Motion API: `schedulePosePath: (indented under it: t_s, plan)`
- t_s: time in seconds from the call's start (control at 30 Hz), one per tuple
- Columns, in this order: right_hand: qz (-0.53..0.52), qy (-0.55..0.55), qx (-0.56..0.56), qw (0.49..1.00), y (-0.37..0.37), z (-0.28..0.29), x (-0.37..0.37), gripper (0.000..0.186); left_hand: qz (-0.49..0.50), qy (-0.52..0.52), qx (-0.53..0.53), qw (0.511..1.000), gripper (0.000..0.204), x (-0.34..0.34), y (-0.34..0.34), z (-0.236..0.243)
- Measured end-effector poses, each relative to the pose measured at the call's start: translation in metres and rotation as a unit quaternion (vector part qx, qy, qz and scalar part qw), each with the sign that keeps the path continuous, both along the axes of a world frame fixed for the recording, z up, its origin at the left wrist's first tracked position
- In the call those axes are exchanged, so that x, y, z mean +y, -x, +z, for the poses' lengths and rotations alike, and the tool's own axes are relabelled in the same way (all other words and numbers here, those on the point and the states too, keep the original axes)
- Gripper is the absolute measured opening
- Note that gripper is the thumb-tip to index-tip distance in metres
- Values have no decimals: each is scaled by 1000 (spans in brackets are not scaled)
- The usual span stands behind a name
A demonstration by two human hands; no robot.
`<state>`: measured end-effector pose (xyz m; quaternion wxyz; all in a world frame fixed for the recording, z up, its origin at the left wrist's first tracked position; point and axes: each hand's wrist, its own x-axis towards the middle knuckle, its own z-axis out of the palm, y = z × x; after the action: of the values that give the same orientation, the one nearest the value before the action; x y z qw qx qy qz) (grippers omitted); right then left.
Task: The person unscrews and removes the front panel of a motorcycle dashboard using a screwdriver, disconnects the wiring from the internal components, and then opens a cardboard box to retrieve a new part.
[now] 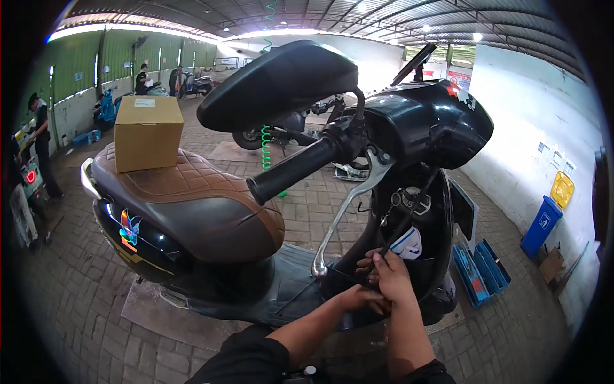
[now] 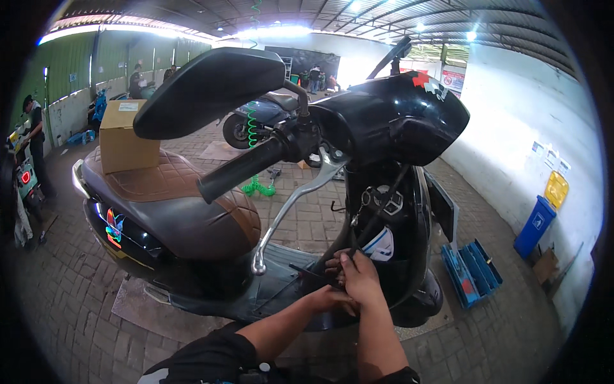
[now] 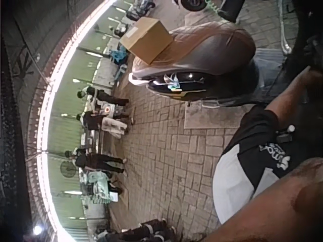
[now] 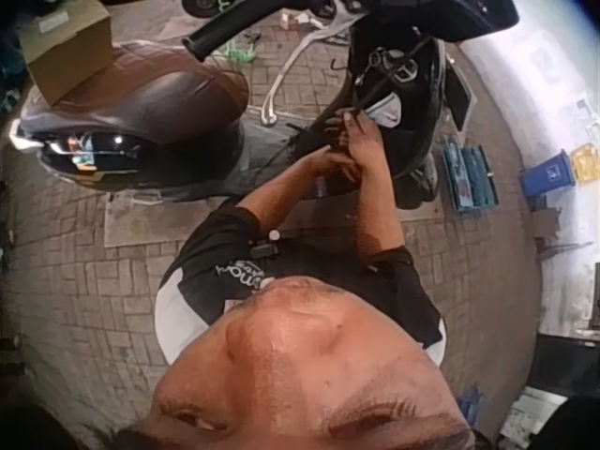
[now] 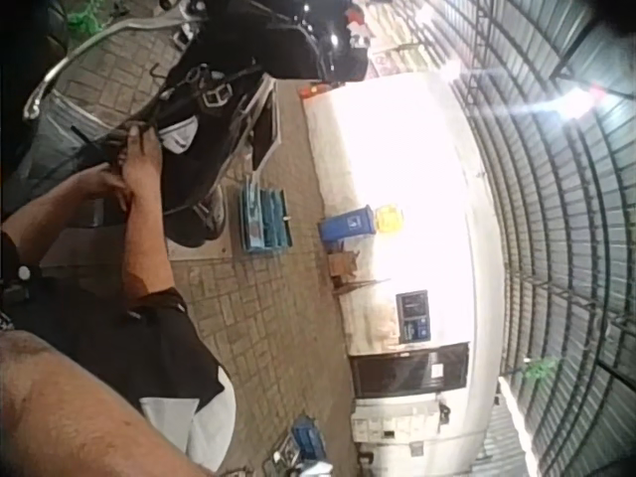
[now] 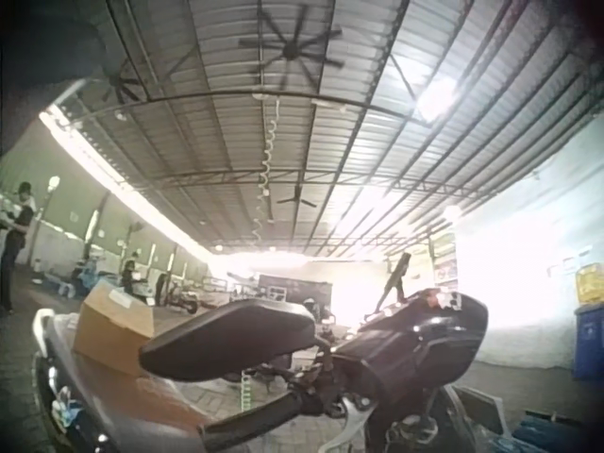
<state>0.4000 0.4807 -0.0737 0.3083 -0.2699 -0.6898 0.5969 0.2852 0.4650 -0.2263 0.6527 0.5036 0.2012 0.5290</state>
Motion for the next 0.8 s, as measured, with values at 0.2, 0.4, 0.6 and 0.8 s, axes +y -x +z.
schedulePosePath:
  t_s: [0.2,0.4,0.6,0.8]
  plan:
    - [-56,-49,-20,997,-6,-5,5,16,601,10,192,776,76,-66,-4,-29]
    - [-129,-165,-75,975,0,1,-1,27,664,-153,394,617,83,-68,3,18]
    - [-92,-229,-129,960,-16,17,-3,27,552,-208,423,688,72,-34,-9,20]
    - [27,-168,-38,985,-14,8,19,23,288,81,120,947,47,-42,-22,-14]
